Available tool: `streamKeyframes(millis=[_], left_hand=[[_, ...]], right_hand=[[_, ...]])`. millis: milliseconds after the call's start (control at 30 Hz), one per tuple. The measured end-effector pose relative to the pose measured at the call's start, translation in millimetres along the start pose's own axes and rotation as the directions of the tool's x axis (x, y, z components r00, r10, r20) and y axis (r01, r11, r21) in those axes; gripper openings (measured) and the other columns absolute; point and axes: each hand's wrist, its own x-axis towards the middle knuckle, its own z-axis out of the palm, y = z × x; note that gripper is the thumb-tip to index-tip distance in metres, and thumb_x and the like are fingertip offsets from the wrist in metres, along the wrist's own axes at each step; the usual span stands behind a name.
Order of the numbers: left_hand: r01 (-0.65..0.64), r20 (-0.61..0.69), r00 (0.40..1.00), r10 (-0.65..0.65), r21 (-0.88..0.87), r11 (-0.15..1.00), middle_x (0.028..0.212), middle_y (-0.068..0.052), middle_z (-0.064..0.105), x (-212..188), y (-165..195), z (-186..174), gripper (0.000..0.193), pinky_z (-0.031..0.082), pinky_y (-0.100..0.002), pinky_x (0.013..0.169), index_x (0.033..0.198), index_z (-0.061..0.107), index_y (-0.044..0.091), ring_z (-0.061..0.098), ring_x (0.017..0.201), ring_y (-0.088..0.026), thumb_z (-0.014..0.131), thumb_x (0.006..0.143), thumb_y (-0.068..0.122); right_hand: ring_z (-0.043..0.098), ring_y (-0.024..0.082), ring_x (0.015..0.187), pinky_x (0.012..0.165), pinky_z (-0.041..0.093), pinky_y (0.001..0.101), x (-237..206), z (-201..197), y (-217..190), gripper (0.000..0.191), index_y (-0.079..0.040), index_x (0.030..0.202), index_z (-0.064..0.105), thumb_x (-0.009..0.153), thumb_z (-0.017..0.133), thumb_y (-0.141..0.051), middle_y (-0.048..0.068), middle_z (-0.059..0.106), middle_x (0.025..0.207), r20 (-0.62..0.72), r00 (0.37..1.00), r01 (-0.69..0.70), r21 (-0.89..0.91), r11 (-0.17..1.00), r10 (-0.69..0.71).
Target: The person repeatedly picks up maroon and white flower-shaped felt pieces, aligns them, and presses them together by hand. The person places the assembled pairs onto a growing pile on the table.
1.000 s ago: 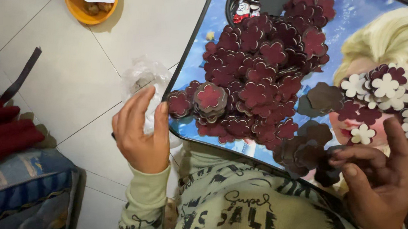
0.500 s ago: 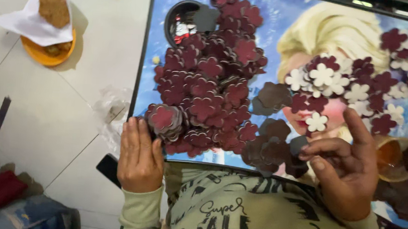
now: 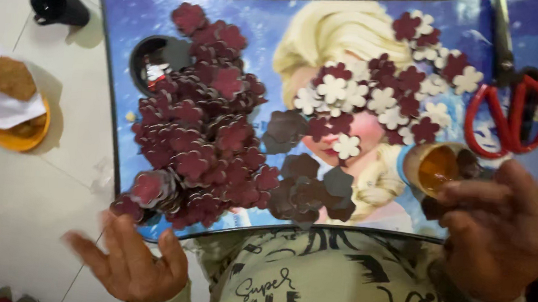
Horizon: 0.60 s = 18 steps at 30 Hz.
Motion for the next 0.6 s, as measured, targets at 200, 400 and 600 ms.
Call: streamKeyframes(millis=[200,400,600], left_hand=[[-0.166,0.106,0.94,0.325,-0.69,0.705,0.119,-0.01,0.07,49.1,92.9,24.7,0.028,0.056,-0.048,0.103,0.116,0.071,0.005,0.068,0.115,-0.035,0.08,0.09,0.008],[-0.07,0.147,0.829,0.54,-0.93,0.361,0.137,-0.012,0.062,88.6,205.5,36.9,0.058,0.051,-0.044,0.115,0.141,0.057,0.006,0.058,0.138,-0.034,0.087,0.093,0.018],[0.107,0.286,0.763,0.579,-0.941,0.322,0.147,-0.019,0.051,95.4,264.2,60.2,0.107,0.042,-0.047,0.119,0.159,0.028,0.005,0.048,0.14,-0.039,0.089,0.072,0.017]], right_hand=[[0.065,0.018,0.109,0.094,0.054,0.0269,9.6,-39.4,22.3,0.061,0.002,0.16,0.038,0.105,0.064,0.007,0.018,0.065,0.124,-0.087,0.996,0.022,-0.178,0.984,-0.038],[0.064,0.017,0.115,0.098,0.053,0.0283,6.9,-47.2,24.6,0.048,0.004,0.144,0.051,0.097,0.059,0.011,0.015,0.064,0.128,-0.137,0.985,-0.116,-0.084,0.99,0.104],[0.06,0.018,0.129,0.111,0.05,0.0315,2.8,-49.9,50.3,0.044,0.005,0.142,0.052,0.098,0.053,0.01,0.012,0.057,0.143,-0.034,0.974,-0.202,0.325,0.924,0.225]])
